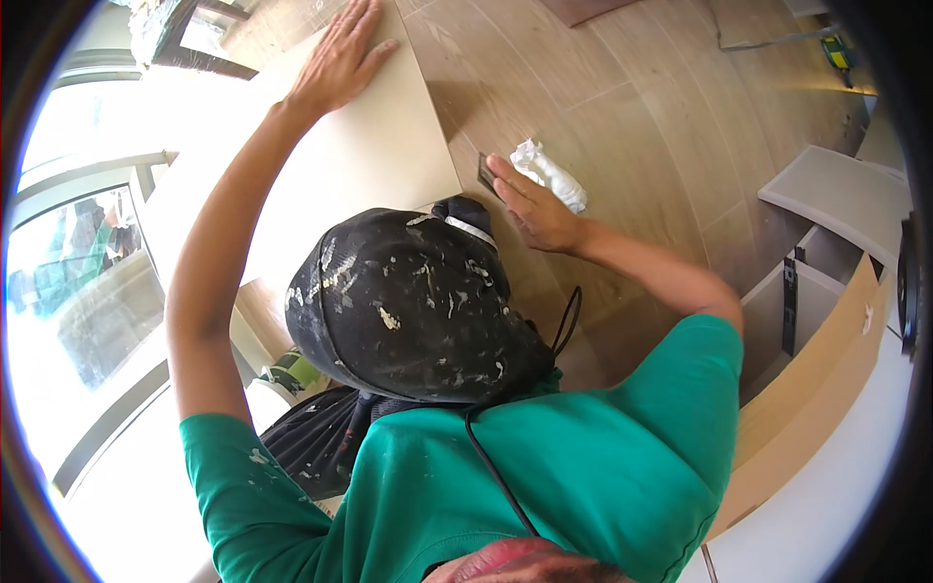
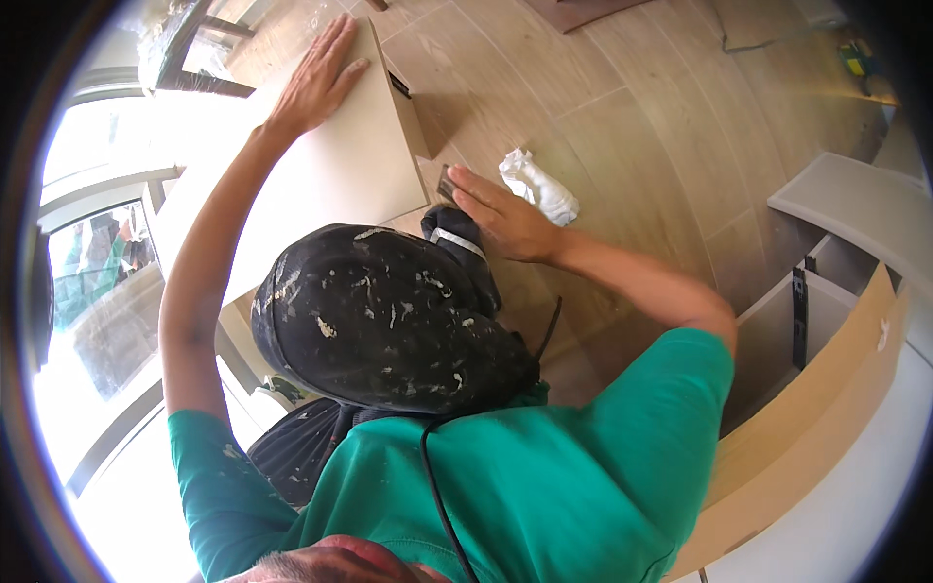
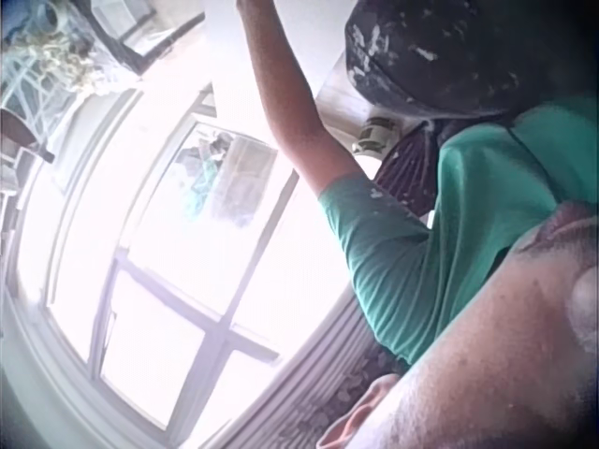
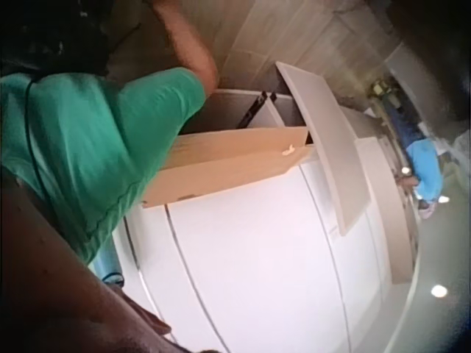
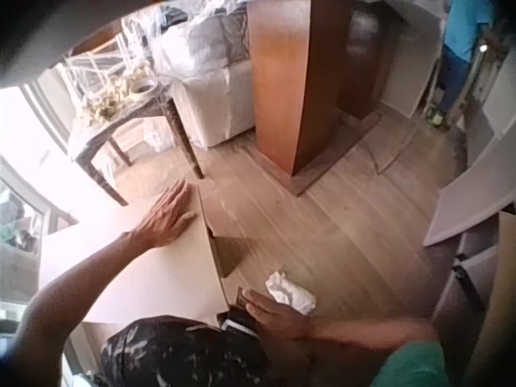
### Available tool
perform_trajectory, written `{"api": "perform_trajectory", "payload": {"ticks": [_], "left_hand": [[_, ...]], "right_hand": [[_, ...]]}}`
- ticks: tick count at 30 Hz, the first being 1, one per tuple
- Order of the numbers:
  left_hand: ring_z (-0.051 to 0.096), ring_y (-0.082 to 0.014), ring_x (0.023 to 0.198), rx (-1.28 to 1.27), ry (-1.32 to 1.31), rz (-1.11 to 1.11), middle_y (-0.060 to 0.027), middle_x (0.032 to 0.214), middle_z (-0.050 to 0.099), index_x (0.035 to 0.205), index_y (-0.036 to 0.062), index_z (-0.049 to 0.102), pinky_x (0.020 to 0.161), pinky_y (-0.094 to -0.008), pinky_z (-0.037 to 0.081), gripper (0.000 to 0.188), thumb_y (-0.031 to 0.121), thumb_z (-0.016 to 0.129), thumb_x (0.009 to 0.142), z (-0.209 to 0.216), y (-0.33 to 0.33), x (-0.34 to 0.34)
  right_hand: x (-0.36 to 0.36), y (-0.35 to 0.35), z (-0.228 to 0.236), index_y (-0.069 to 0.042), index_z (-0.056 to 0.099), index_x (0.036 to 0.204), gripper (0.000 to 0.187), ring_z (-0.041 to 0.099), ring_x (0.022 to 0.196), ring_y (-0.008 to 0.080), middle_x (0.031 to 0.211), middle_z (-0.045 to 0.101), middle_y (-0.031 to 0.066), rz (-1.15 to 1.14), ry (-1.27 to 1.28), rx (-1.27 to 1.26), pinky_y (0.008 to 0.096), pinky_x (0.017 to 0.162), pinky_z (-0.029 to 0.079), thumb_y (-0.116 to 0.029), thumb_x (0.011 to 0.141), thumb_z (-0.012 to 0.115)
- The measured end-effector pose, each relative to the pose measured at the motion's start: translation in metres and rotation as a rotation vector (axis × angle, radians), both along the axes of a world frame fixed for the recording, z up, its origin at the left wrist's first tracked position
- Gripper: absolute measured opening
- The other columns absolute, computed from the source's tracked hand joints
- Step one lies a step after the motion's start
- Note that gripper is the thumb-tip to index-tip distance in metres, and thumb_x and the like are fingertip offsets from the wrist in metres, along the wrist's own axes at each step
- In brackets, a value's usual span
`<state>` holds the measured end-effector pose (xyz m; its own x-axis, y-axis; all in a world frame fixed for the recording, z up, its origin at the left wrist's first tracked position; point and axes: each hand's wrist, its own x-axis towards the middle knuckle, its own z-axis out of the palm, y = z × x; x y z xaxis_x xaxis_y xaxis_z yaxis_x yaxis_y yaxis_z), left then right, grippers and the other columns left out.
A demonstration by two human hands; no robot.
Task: The person sands the surface and edges of a large rectangular furniture panel using a piece of sandpaper held by hand, then wipes the surface with a cloth.
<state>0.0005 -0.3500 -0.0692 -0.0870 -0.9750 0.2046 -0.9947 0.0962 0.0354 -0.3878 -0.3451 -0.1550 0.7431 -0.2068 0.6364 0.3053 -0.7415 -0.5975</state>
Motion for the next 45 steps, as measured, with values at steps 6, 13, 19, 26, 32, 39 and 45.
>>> {"api": "perform_trajectory", "payload": {"ticks": [6,13,19,26,32,39,45], "left_hand": [[0.021,-0.0279,0.159,-0.012,0.002,0.095,-0.0135,0.17,0.026,0.164,0.007,0.026,0.132,-0.0442,0.013,0.071,0.05,0.038,0.109,-0.002,0.036,0.024],[0.019,-0.032,0.159,-0.008,0.063,0.15,-0.0181,0.17,0.027,0.163,0.0037,0.028,0.13,-0.0466,0.011,0.073,0.051,0.038,0.109,-0.001,0.058,0.025],[0.02,-0.0302,0.159,-0.016,0.086,0.131,-0.0164,0.17,0.027,0.163,0.0045,0.028,0.131,-0.0454,0.011,0.071,0.05,0.037,0.109,-0.003,0.047,0.022],[0.02,-0.0278,0.159,-0.054,0.056,0.131,-0.015,0.17,0.027,0.164,0.0055,0.028,0.132,-0.0435,0.011,0.069,0.047,0.037,0.11,-0.004,0.052,0.025],[0.021,-0.0272,0.159,-0.063,0.058,0.159,-0.0141,0.17,0.027,0.164,0.0067,0.028,0.131,-0.0446,0.013,0.066,0.044,0.039,0.11,-0.007,0.055,0.026],[0.021,-0.0292,0.159,-0.051,0.098,0.123,-0.0157,0.17,0.027,0.164,0.0055,0.028,0.13,-0.0456,0.012,0.066,0.042,0.039,0.11,0.0,0.045,0.019],[0.02,-0.0284,0.159,-0.044,0.081,0.139,-0.0148,0.171,0.026,0.164,0.0063,0.028,0.131,-0.0445,0.012,0.065,0.042,0.038,0.11,-0.004,0.054,0.025]], "right_hand": [[0.056,-0.009,-0.029,-0.002,0.035,0.158,0.073,0.042,0.149,0.0384,0.159,0.042,0.0272,0.096,-0.069,-0.051,0.0463,0.122,0.04,0.014,0.09,0.058],[0.176,-0.106,-0.001,-0.011,0.018,0.166,0.099,0.035,0.153,0.0301,0.17,0.026,0.0146,0.043,-0.12,0.006,0.0394,0.126,0.033,0.021,0.081,0.057],[0.205,-0.151,0.011,-0.003,0.027,0.162,0.077,0.037,0.151,0.0303,0.167,0.03,0.0189,-0.081,-0.032,-0.061,0.0394,0.124,0.037,0.009,0.091,0.053],[0.069,-0.032,-0.009,-0.002,0.033,0.16,0.068,0.037,0.152,0.0331,0.166,0.034,0.0194,0.152,-0.131,-0.244,0.0447,0.126,0.035,0.002,0.097,0.056],[0.165,-0.104,0.002,-0.003,0.031,0.161,0.067,0.031,0.155,0.0295,0.168,0.031,0.0156,0.082,-0.096,-0.193,0.04,0.128,0.031,0.006,0.098,0.052],[0.233,-0.184,0.017,-0.002,0.029,0.161,0.064,0.032,0.154,0.0309,0.167,0.029,0.0186,-0.103,-0.036,-0.22,0.04,0.129,0.029,0.006,0.1,0.044],[0.12,-0.081,0.023,-0.005,0.04,0.157,0.055,0.038,0.152,0.0259,0.164,0.04,0.0121,0.153,-0.032,-0.393,0.0426,0.126,0.035,-0.003,0.104,0.05]]}}
